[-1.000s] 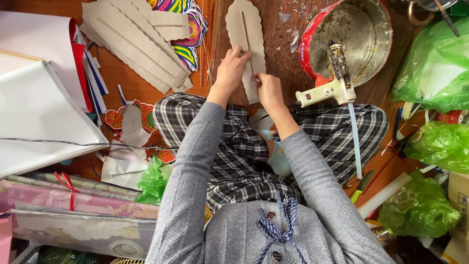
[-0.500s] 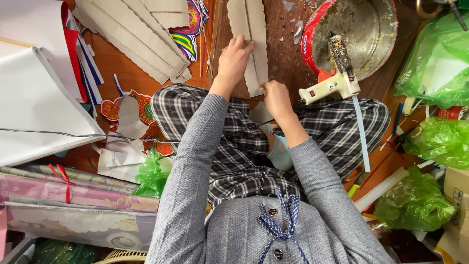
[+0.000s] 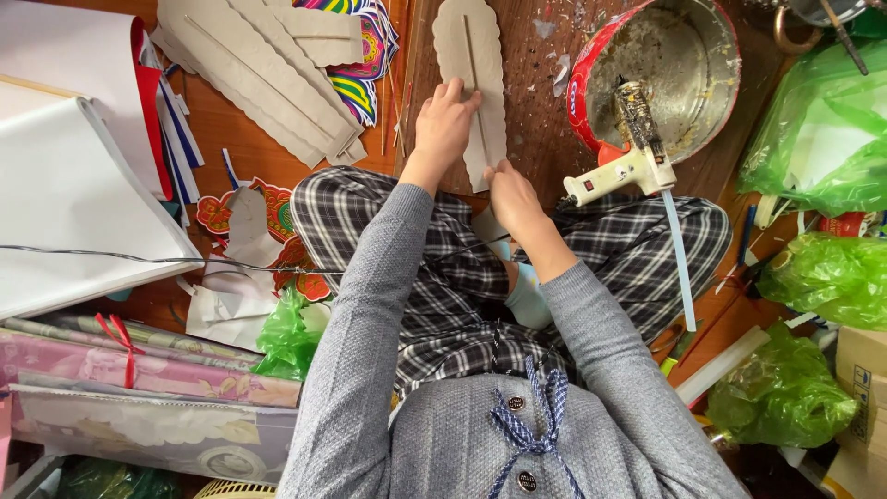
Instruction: The person sits on the floor and uses a hot glue gun to attach thin sticks to the center of scalloped paper cutouts. They repeatedly pick up a cutout, apply glue, place a stick, and set the piece aside, building a stack of assembled items.
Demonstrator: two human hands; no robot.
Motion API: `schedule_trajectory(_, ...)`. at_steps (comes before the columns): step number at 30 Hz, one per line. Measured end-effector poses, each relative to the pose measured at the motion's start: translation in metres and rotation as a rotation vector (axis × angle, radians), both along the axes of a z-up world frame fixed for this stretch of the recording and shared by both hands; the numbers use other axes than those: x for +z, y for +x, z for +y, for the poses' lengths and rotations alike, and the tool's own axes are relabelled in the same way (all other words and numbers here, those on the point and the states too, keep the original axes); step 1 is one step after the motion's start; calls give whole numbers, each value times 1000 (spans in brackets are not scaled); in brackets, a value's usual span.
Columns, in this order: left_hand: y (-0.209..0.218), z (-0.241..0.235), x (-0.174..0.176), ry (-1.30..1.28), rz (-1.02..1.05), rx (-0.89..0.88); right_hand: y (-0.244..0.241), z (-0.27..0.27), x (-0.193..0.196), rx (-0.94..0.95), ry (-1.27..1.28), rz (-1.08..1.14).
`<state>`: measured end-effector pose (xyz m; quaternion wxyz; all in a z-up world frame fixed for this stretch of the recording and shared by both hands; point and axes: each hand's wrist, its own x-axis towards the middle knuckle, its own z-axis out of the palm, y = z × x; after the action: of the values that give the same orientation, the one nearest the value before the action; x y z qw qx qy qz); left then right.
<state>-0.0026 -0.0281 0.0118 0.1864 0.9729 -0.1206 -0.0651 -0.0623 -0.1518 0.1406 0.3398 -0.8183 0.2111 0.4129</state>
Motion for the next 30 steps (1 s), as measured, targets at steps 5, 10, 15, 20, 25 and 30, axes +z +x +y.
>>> schedule_trajectory(5,12,15,-19,-357,28,40,-24,-28,-11,496,-140,-701)
schedule_trajectory(10,17,31,-10,-590,124,383,-61,-74,21,130,9,-482)
schedule_trajectory(15,15,26,-69,-311,357,555,-84,-94,1,228,170,20)
schedule_trajectory(20,15,32,-79,-317,397,518,-77,-68,-101,282,-93,-618)
schedule_trajectory(25,10,36,-59,-323,424,511,-45,-13,-115,428,-503,-1100)
schedule_trajectory(30,9,36,-36,-355,471,510,-34,5,-118,330,-523,-1021)
